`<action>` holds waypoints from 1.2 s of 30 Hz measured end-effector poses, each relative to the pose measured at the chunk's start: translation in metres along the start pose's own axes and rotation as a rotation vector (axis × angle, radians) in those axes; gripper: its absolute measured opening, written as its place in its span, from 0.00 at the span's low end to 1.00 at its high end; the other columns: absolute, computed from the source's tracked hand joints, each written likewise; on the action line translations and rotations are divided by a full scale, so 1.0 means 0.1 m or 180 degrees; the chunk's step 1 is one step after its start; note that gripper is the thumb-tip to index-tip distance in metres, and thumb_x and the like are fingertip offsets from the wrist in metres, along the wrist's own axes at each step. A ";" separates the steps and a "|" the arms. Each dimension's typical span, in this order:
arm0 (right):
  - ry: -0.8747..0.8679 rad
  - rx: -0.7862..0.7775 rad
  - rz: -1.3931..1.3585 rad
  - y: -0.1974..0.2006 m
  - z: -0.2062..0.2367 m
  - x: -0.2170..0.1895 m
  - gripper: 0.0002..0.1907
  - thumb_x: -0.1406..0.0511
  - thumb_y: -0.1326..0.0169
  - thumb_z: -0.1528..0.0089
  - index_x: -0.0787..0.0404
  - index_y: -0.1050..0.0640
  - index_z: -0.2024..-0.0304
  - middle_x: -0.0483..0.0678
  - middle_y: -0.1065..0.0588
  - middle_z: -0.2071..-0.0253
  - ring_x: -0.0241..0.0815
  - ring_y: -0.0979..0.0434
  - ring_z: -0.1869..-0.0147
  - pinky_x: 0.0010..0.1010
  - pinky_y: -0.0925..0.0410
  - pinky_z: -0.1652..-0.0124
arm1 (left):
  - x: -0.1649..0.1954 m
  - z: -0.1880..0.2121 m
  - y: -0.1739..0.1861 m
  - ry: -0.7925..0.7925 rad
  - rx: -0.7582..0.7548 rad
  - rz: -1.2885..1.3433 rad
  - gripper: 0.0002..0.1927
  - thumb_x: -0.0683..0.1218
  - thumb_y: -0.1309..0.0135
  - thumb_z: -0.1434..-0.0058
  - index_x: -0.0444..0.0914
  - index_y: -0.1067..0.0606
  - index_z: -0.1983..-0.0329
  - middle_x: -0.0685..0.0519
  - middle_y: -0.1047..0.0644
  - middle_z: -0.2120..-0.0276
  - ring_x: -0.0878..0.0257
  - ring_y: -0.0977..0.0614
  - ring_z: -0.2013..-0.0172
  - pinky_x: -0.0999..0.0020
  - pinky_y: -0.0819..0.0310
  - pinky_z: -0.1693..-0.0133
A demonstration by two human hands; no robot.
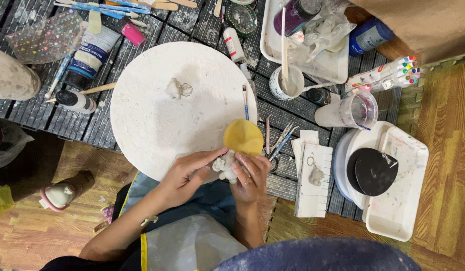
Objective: The person shapes small clay figures on a rotating work surface. They use a yellow sponge to smooth the surface and a small tool to add details. The person handles multiple small clay pieces, shaping and refining them throughout the clip.
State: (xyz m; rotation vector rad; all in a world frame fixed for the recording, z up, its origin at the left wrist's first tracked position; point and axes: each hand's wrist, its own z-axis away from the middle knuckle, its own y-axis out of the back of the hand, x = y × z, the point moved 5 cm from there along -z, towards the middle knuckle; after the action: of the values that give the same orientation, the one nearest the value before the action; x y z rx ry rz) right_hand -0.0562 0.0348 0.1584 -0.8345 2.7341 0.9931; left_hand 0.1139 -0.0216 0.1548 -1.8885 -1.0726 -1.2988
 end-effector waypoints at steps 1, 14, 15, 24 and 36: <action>-0.0003 -0.0004 0.0015 0.01 0.00 0.00 0.17 0.63 0.32 0.40 0.52 0.23 0.51 0.46 0.21 0.49 0.47 0.19 0.47 0.45 0.33 0.46 | 0.00 -0.01 0.00 -0.0029 -0.0002 -0.0016 0.28 0.35 0.48 0.37 0.36 0.30 0.32 0.43 0.18 0.47 0.53 0.14 0.50 0.64 0.22 0.48; 0.0281 -0.0180 0.0134 0.06 0.00 -0.02 0.14 0.60 0.33 0.43 0.47 0.20 0.56 0.42 0.20 0.51 0.42 0.20 0.49 0.43 0.37 0.43 | -0.09 0.01 -0.01 0.0265 0.0060 0.0058 0.27 0.39 0.39 0.39 0.37 0.27 0.35 0.44 0.17 0.48 0.55 0.12 0.50 0.67 0.21 0.50; 0.0287 -0.0191 0.0156 0.06 0.00 -0.03 0.13 0.60 0.32 0.43 0.47 0.20 0.56 0.42 0.20 0.51 0.42 0.19 0.49 0.43 0.37 0.43 | -0.09 0.01 -0.01 0.0261 0.0044 0.0033 0.27 0.39 0.39 0.38 0.37 0.28 0.34 0.44 0.17 0.48 0.55 0.13 0.50 0.67 0.21 0.50; 0.0074 -0.0197 0.0066 0.08 -0.03 0.02 0.16 0.61 0.31 0.44 0.50 0.19 0.55 0.44 0.19 0.52 0.42 0.18 0.50 0.36 0.37 0.52 | -0.09 0.01 -0.06 0.0255 -0.0224 -0.0075 0.27 0.39 0.46 0.33 0.36 0.33 0.30 0.43 0.20 0.45 0.53 0.14 0.48 0.64 0.22 0.49; -0.0539 0.0049 -0.0787 0.00 0.00 0.11 0.21 0.65 0.31 0.45 0.58 0.21 0.50 0.51 0.20 0.52 0.50 0.18 0.51 0.36 0.26 0.55 | -0.15 0.01 -0.01 0.0125 -0.0290 -0.0017 0.31 0.43 0.40 0.37 0.37 0.32 0.31 0.43 0.23 0.38 0.52 0.19 0.40 0.60 0.26 0.41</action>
State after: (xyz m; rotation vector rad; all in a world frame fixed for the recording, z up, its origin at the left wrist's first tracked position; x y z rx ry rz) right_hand -0.0653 0.0297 0.1548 -1.0062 2.4235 0.9438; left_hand 0.1106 -0.0251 0.1401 -1.9192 -1.0147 -1.4035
